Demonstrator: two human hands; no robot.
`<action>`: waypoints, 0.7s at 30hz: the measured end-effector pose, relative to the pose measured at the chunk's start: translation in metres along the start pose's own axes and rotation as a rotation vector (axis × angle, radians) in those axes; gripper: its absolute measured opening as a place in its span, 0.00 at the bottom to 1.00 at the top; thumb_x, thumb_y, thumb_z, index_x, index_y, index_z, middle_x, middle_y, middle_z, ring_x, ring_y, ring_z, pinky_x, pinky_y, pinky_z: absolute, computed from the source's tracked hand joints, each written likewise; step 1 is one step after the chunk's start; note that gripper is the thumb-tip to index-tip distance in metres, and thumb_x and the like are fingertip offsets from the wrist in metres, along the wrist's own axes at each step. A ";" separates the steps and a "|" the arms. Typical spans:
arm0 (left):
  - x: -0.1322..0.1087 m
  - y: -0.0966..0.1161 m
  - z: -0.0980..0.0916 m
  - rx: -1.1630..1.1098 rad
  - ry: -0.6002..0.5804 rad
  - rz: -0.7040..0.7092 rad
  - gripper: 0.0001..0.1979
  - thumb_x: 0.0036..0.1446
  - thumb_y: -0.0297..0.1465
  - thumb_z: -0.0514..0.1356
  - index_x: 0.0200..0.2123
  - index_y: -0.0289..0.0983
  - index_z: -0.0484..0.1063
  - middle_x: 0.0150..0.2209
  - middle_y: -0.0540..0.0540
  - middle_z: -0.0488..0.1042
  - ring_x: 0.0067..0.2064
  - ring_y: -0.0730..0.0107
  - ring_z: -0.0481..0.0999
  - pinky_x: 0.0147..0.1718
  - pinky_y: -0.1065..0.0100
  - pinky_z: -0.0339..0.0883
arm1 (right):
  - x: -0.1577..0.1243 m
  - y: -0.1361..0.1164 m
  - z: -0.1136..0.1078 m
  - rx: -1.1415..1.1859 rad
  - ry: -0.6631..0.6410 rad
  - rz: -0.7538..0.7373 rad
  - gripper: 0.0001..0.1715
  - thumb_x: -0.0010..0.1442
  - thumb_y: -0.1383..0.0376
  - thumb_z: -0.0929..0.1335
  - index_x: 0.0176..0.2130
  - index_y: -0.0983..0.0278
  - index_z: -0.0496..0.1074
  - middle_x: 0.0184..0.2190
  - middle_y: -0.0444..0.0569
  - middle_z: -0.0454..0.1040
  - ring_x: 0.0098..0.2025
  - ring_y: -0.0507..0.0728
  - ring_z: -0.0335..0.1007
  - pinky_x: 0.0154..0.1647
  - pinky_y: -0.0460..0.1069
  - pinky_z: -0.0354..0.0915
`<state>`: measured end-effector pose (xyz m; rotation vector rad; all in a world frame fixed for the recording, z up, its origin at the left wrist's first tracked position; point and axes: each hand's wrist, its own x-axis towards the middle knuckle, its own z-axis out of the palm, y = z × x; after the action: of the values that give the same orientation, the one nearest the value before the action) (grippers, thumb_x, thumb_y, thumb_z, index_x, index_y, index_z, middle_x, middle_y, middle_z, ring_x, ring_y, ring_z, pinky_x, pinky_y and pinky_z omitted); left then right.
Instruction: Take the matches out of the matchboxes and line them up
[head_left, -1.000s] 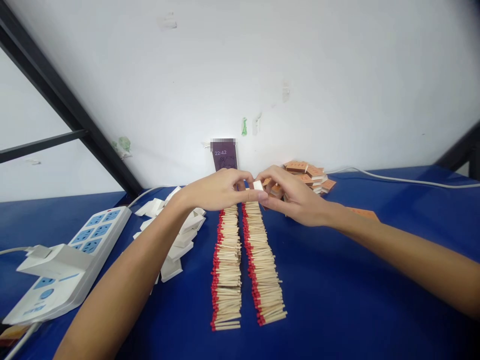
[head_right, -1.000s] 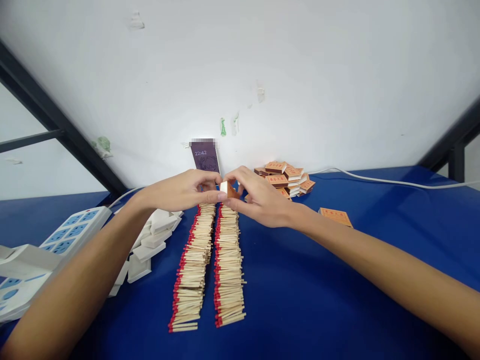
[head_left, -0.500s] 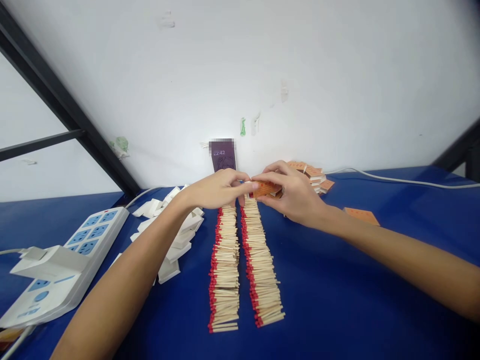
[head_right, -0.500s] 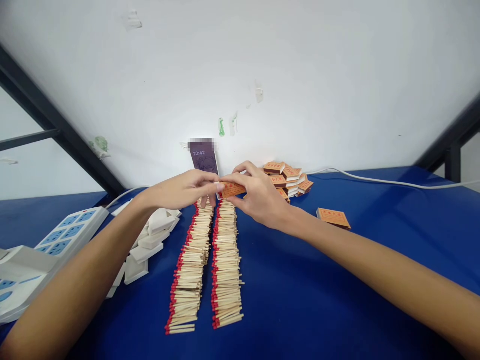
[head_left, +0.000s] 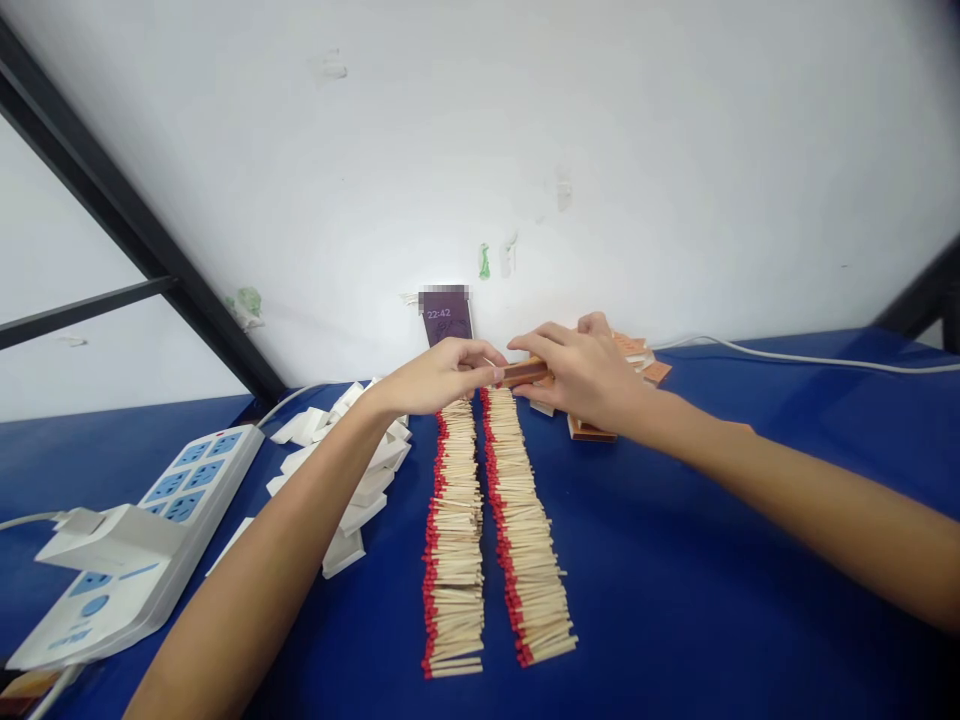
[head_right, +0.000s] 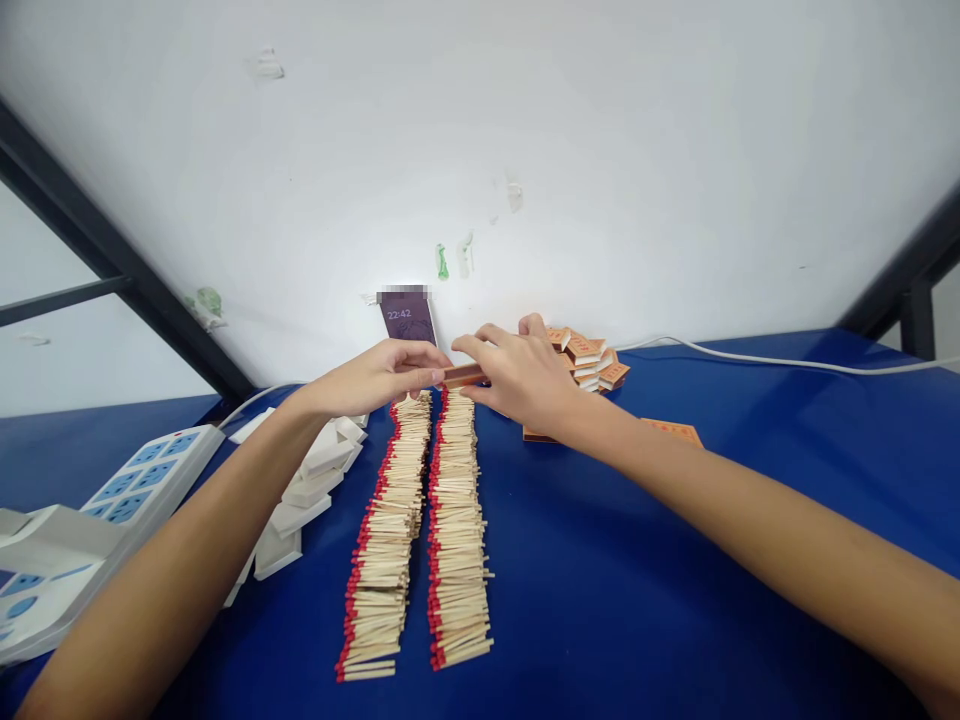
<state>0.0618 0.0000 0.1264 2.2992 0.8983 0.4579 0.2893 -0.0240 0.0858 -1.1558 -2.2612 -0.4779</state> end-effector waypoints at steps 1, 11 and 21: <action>0.000 -0.001 0.000 0.028 0.000 0.018 0.16 0.64 0.41 0.58 0.46 0.36 0.76 0.42 0.44 0.79 0.40 0.67 0.76 0.39 0.67 0.68 | 0.003 0.003 -0.003 0.039 -0.072 0.027 0.23 0.62 0.55 0.72 0.54 0.61 0.74 0.43 0.54 0.80 0.37 0.60 0.72 0.46 0.55 0.57; 0.006 -0.019 0.009 0.218 -0.005 0.013 0.12 0.58 0.35 0.63 0.44 0.36 0.76 0.44 0.44 0.81 0.41 0.66 0.78 0.44 0.64 0.68 | 0.022 0.015 -0.006 0.320 -0.554 -0.031 0.20 0.64 0.52 0.67 0.46 0.62 0.79 0.36 0.50 0.80 0.36 0.58 0.73 0.37 0.50 0.60; 0.014 -0.041 0.021 0.299 -0.074 -0.019 0.15 0.57 0.37 0.65 0.46 0.36 0.75 0.47 0.42 0.82 0.48 0.61 0.80 0.45 0.64 0.68 | 0.020 0.012 0.003 0.195 -0.714 -0.069 0.16 0.65 0.56 0.67 0.44 0.63 0.77 0.37 0.52 0.80 0.34 0.57 0.72 0.32 0.49 0.57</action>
<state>0.0623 0.0248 0.0850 2.5545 1.0070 0.2402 0.2891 -0.0030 0.0962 -1.2841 -2.8659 0.1740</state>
